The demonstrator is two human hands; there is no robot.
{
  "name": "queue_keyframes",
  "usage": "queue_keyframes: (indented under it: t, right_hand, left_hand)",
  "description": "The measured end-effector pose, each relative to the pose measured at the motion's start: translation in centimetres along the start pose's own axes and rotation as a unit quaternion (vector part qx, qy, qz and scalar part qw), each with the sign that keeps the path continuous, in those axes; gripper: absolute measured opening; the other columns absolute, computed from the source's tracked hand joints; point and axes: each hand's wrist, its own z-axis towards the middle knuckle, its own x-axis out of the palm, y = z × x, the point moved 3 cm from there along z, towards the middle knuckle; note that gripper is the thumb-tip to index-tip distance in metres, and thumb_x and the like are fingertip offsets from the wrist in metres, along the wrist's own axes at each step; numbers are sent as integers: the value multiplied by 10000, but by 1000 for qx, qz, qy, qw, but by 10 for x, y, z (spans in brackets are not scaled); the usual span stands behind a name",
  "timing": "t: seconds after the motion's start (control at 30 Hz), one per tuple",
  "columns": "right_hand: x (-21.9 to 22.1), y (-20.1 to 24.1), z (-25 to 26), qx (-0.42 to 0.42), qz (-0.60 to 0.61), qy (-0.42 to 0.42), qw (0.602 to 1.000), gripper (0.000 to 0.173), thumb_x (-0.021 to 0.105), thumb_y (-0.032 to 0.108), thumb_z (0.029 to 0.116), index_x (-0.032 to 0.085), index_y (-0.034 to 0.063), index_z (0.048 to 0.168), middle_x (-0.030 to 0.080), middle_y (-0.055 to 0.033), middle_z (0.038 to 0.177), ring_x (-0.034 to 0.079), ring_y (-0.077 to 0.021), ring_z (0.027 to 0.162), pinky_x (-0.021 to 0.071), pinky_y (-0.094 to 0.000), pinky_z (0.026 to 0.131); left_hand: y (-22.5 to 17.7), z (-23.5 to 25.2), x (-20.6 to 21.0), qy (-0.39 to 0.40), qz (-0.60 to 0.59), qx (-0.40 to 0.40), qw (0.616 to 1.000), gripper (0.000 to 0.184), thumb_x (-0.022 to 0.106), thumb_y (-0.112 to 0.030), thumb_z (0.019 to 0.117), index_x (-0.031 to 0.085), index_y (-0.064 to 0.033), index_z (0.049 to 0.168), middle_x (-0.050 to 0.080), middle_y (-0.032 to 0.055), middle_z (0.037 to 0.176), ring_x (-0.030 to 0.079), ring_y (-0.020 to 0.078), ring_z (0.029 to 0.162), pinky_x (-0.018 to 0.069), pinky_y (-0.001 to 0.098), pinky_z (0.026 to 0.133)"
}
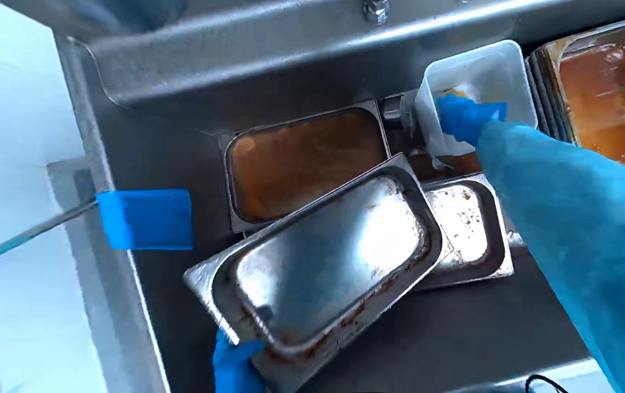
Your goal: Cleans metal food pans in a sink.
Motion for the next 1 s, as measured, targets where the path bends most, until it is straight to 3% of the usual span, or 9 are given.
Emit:
queue_keyframes:
  t: [0.1,0.2,0.3,0.37,0.47,0.6,0.73,0.87,1.0]
  right_hand:
    - [-60,0,-54,89,138,-110,980,843,847,351,789,455,209,1521,557,-235,1439,616,-486,1194,507,-733,913]
    - [-65,19,-156,32,337,-221,915,906,861,259,764,422,166,1552,562,-123,1469,592,-242,1297,524,-451,1075]
    - [10,61,-249,85,433,-168,882,857,886,178,701,511,108,1468,641,-110,1350,642,-186,1209,560,-421,1030]
    - [85,75,-281,127,379,-110,910,789,908,157,720,578,123,1436,620,-138,1389,605,-248,1276,522,-483,1081]
    - [163,56,-284,256,249,-124,926,703,874,253,785,597,186,1428,566,-193,1444,564,-379,1318,515,-626,1019]
    - [200,43,-257,353,185,-223,890,644,795,329,855,592,128,1432,508,-194,1526,514,-400,1376,460,-617,1088]
    - [216,149,-237,261,169,-162,937,677,663,519,947,555,126,1488,429,-210,1593,479,-413,1409,440,-593,1108]
    - [242,288,-244,-48,115,-42,991,565,651,400,978,570,175,1490,443,-114,1614,534,-405,1358,482,-597,1058]
    - [235,227,-235,-65,131,5,989,477,653,409,981,660,164,1391,543,-75,1535,588,-347,1304,490,-539,1073]
  left_hand:
    - [22,31,29,22,25,-9,999,835,636,82,620,480,-32,1432,671,147,1224,699,200,1022,629,412,802]
    - [59,58,52,28,197,-22,980,447,732,-26,871,616,46,1297,703,200,1141,703,249,1023,600,457,908]
    - [73,75,102,59,373,-15,926,345,665,-205,1002,643,47,1236,699,241,1093,684,349,1045,532,558,960]
    - [81,75,132,79,451,-9,889,449,628,-196,999,558,31,1380,678,272,1198,666,413,1135,512,607,1004]
    - [94,68,160,56,480,-23,875,571,652,-203,970,457,-21,1475,663,264,1244,671,437,1122,536,636,941]
    - [105,69,171,39,459,-23,887,566,661,-253,997,468,-34,1481,708,271,1102,700,450,1037,541,639,900]
    - [113,72,169,26,458,33,888,539,519,-426,1076,550,8,1394,715,285,989,714,463,950,546,643,858]
    - [116,75,168,15,453,77,888,501,458,-407,1100,578,9,1352,715,271,944,718,452,915,554,629,828]
    - [116,79,169,28,445,64,893,500,438,-393,1108,570,7,1377,716,279,984,713,457,955,546,633,851]
